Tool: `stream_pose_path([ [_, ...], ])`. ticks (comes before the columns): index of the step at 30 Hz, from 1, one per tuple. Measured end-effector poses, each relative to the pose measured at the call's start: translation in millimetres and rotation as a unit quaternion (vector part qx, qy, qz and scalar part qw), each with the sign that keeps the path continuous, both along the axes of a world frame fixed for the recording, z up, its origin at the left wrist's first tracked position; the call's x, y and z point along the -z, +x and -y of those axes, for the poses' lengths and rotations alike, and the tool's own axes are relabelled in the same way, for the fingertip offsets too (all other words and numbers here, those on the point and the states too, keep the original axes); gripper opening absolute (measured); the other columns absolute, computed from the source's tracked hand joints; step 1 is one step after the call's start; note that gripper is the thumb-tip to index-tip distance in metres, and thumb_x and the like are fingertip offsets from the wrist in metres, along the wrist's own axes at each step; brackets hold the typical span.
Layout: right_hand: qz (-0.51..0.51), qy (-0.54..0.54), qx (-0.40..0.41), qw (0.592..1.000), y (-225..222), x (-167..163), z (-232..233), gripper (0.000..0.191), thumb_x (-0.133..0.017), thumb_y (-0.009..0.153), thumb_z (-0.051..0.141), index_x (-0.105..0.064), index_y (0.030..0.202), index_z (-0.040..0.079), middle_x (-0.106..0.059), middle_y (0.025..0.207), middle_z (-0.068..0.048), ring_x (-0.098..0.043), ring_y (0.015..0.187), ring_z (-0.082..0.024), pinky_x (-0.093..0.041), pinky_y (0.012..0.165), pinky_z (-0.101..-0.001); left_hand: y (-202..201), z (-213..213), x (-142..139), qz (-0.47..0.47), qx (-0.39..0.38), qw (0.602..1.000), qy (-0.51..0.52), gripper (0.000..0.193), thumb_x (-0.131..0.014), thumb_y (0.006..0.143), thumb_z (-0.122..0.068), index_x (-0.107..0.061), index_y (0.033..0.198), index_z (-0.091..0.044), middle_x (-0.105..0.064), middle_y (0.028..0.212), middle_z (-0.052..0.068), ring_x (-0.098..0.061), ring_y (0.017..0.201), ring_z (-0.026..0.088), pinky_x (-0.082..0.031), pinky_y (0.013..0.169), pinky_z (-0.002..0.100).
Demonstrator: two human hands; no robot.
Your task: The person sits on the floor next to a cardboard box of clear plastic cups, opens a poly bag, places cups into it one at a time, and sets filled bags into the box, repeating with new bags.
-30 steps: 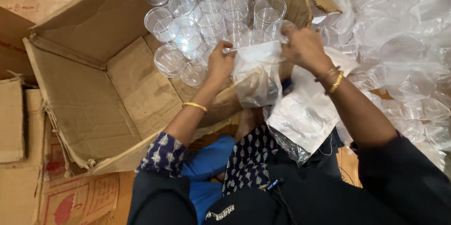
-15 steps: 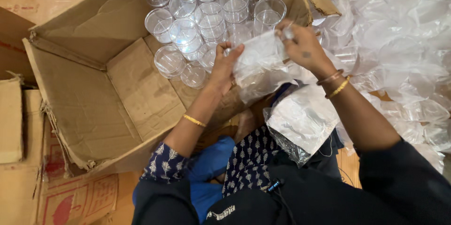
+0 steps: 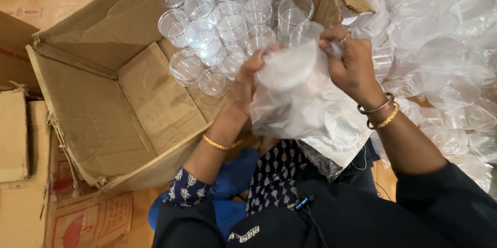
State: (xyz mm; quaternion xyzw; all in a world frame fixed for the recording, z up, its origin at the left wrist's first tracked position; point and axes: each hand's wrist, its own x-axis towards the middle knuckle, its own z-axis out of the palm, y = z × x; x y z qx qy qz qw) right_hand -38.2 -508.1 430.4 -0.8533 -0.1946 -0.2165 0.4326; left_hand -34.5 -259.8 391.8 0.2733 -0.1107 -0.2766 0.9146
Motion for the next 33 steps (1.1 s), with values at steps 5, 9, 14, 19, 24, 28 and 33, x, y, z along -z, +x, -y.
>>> stream_pose_path([
  [5,0.062,-0.007,-0.086,0.994,0,11,0,0.019,-0.058,0.092,-0.008,-0.063,0.107,0.004,-0.071,0.097,-0.012,-0.072,0.087,-0.028,-0.056,0.077,-0.0358,-16,5,10,0.168,0.235,0.914,0.286,0.046,-0.072,0.096,-0.027,-0.072,0.130,0.004,-0.068,0.127,0.027,-0.067,0.108,0.032,-0.055,0.097,0.038],
  [9,0.030,-0.075,-0.077,0.994,-13,25,10,0.034,-0.058,0.080,-0.008,-0.065,0.109,0.008,-0.073,0.094,-0.011,-0.066,0.072,-0.025,-0.052,0.064,-0.0360,-25,23,2,0.360,0.302,0.820,0.326,0.042,-0.056,0.108,-0.034,-0.066,0.137,-0.006,-0.066,0.133,0.011,-0.061,0.120,0.023,-0.048,0.105,0.032],
  [14,-0.063,-0.194,0.092,0.975,-24,30,96,0.031,-0.063,0.085,-0.008,-0.069,0.106,0.014,-0.057,0.063,-0.007,-0.054,0.050,-0.022,-0.043,0.054,-0.0352,-26,3,-12,0.316,0.056,0.900,0.295,0.028,-0.062,0.110,-0.026,-0.067,0.130,-0.007,-0.058,0.122,0.013,-0.054,0.111,0.026,-0.047,0.094,0.037],
  [19,0.064,-0.264,0.204,0.941,7,33,185,0.012,-0.068,0.101,-0.002,-0.062,0.104,0.007,-0.061,0.077,-0.008,-0.060,0.064,-0.025,-0.046,0.065,-0.0339,45,-42,7,0.239,-0.209,0.807,0.497,0.024,-0.062,0.101,-0.025,-0.071,0.116,-0.008,-0.071,0.104,-0.002,-0.058,0.084,0.010,-0.049,0.071,0.026],
  [24,0.085,-0.190,0.183,0.961,25,48,201,0.028,-0.062,0.094,-0.007,-0.050,0.118,0.001,-0.056,0.104,-0.015,-0.059,0.094,-0.025,-0.050,0.086,-0.0316,94,-59,84,0.220,-0.162,0.723,0.634,0.037,-0.070,0.093,-0.034,-0.070,0.115,-0.004,-0.072,0.103,0.012,-0.066,0.090,0.024,-0.052,0.080,0.036],
  [28,0.018,0.118,0.053,0.991,9,68,163,0.061,-0.056,0.082,-0.016,-0.033,0.134,0.008,-0.042,0.113,-0.009,-0.049,0.108,-0.018,-0.043,0.103,-0.0284,125,-41,145,0.283,-0.070,0.633,0.717,0.064,-0.072,0.090,-0.049,-0.062,0.124,0.005,-0.067,0.116,0.025,-0.069,0.106,0.038,-0.054,0.091,0.043],
  [33,-0.087,0.452,-0.104,0.882,-11,72,107,0.061,-0.060,0.084,-0.018,-0.036,0.130,0.013,-0.048,0.108,-0.005,-0.048,0.102,-0.014,-0.042,0.093,-0.0247,133,-5,171,0.347,-0.023,0.581,0.736,0.080,-0.085,0.080,-0.050,-0.056,0.126,0.008,-0.056,0.125,0.035,-0.056,0.117,0.047,-0.046,0.098,0.047],
])
